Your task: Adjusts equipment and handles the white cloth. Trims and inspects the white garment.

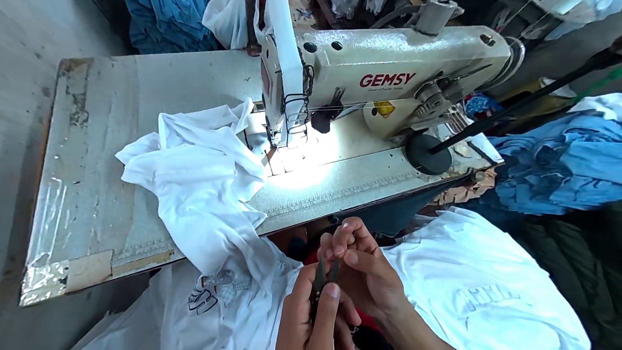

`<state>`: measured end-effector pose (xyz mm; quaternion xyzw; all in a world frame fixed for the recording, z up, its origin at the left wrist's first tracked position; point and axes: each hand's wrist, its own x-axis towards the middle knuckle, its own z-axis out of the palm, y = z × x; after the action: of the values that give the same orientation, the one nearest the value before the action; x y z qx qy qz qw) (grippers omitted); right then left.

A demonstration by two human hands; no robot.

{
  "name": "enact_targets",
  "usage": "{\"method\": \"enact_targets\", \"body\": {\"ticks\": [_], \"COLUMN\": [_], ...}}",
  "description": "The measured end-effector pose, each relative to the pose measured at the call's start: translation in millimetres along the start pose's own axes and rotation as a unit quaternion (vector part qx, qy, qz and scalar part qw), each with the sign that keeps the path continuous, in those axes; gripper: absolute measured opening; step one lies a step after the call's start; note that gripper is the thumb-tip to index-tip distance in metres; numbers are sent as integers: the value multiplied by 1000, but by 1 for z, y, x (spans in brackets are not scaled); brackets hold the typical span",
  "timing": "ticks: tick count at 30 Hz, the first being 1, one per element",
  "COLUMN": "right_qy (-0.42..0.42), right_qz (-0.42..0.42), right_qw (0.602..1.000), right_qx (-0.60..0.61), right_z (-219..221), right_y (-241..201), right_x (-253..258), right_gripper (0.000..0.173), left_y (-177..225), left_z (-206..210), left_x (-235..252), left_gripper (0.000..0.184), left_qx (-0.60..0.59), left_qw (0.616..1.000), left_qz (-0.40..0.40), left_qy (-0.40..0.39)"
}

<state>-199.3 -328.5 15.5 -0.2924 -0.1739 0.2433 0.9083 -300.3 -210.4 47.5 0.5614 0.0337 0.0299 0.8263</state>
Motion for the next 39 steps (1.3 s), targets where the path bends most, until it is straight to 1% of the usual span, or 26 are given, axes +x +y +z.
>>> {"method": "enact_targets", "body": {"ticks": [8,14,20,27,39], "right_qy": [-12,-28,-26,-24,-26], "right_qz": [-9,-13,-5,-3,2], "right_qw": [998,995,995,995,994], "right_qx": [-55,-91,-92,-99,-102], "right_z": [-7,-9,-9,-11,-15], "right_y": [0,-3,-5,-6,-7], "right_x": [0,2,2,2,2], "right_gripper": [26,25,24,23,22], "left_y": [6,7,5,1,-1], "left_z": [-6,-11,-12,-12,-13], "left_x": [0,1,2,3,4], "left_gripper": [23,23,21,20,20], "left_qx": [-18,-20,24,39,88], "left_qw": [999,998,999,999,996], "left_qz": [-40,-51,-34,-14,-13], "left_qy": [-8,-17,-16,-13,-11]}}
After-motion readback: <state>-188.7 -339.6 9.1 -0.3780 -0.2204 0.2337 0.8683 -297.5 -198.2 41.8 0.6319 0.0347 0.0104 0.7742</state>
